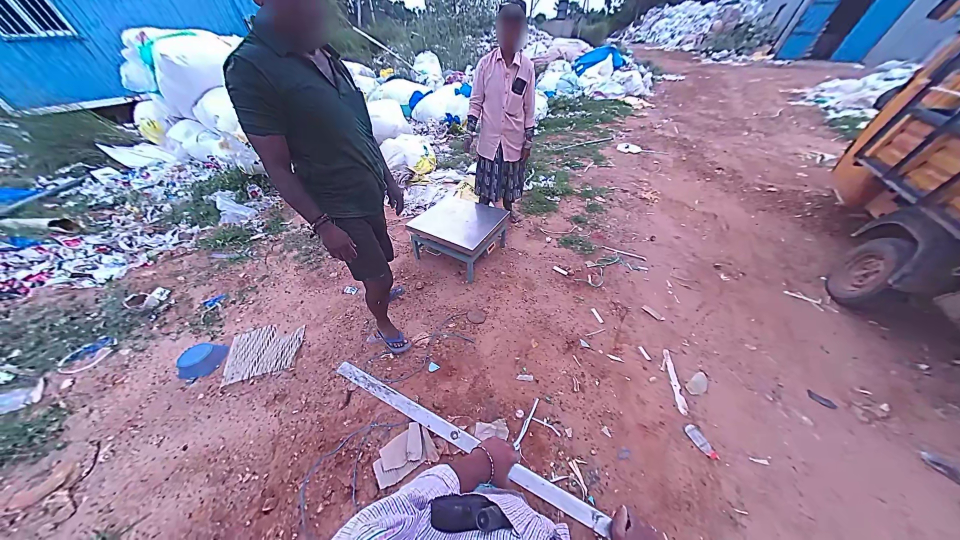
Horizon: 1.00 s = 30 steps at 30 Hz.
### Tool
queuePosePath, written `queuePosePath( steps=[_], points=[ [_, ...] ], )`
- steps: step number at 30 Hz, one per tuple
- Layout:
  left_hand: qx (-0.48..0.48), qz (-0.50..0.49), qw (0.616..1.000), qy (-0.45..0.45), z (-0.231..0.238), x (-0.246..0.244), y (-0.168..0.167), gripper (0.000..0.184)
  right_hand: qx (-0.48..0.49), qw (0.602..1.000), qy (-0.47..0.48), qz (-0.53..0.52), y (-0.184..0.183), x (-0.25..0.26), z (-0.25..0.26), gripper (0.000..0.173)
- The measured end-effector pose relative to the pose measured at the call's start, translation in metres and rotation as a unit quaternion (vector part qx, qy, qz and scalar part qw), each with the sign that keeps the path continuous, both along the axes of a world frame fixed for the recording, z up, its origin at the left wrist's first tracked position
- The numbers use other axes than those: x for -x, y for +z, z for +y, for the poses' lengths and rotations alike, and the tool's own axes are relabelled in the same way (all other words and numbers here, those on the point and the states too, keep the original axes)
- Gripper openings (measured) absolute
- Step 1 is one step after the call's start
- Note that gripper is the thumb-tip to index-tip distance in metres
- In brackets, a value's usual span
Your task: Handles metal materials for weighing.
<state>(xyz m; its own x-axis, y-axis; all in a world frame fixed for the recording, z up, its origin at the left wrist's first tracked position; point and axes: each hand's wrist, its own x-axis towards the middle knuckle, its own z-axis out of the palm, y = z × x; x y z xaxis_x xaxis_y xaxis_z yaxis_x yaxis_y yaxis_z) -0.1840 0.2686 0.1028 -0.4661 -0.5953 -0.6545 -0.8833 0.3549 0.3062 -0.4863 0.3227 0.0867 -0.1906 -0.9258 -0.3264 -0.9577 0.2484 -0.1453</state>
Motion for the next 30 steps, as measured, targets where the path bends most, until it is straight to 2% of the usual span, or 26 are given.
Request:
queuePosePath(
  steps=[23,30],
  points=[
    [-0.001,-0.003,1.0,-0.009,-0.004,0.001,0.005,0.056,0.032,0.999,0.006,0.018,-0.013,0.004,-0.004,0.051],
    [-0.004,-0.008,1.0,-0.007,-0.004,0.002,0.008,0.056,0.013,1.0,0.006,0.019,-0.01,0.003,-0.007,0.05]
  ],
)
